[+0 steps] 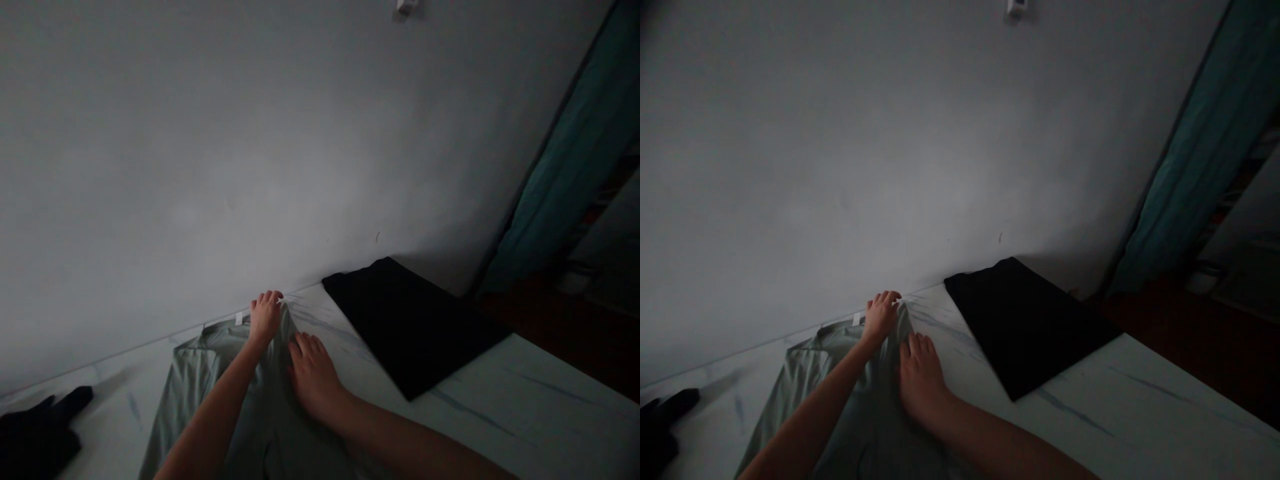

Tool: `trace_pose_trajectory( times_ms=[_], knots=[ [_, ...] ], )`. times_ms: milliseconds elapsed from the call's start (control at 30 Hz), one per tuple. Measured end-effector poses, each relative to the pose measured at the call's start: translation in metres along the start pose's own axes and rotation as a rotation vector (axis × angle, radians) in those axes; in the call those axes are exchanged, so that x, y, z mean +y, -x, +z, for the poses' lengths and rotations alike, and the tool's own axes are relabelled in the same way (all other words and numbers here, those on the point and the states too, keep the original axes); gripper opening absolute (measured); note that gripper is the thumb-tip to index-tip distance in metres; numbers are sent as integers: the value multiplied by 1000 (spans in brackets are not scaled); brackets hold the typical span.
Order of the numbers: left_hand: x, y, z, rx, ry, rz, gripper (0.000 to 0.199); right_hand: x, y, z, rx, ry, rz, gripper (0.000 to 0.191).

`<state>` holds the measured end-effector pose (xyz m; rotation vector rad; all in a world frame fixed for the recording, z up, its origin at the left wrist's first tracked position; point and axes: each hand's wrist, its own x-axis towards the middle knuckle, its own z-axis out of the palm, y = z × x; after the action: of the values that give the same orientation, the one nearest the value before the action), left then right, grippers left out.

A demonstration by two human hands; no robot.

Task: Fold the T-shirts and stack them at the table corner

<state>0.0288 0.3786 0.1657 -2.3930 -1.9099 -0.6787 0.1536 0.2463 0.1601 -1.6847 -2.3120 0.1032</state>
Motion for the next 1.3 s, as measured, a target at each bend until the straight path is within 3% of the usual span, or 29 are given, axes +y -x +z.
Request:
trace_pose_trajectory(
  times_ms=[100, 233, 367, 500, 633, 767, 900, 1300],
  knots=[
    [-9, 23, -16, 4, -3, -74, 25, -6, -11, 6, -40, -78, -81, 49],
    [-30, 70, -38, -54, -25, -130, 18, -10, -43, 19, -41, -115, -71, 52],
    [-58, 129, -59, -89, -28, -115, 11, -5, -72, 34, -57, -88, -24, 59],
    [-87, 187, -75, -113, 17, -196, 9, -5, -83, 38, -52, -24, 87, 64],
    [-102, 223, -80, -129, 35, -293, 18, -10, -90, 37, -48, 47, 199, 64],
    [-96, 224, -77, -119, 24, -361, 26, -5, -96, 41, -116, 57, 71, 66],
    [-91, 211, -75, -155, 3, -461, 23, 1, -98, 42, -188, 72, 52, 66],
    [-101, 207, -87, -284, 84, -523, 10, -1, -94, 42, -104, 86, 115, 52]
  ],
)
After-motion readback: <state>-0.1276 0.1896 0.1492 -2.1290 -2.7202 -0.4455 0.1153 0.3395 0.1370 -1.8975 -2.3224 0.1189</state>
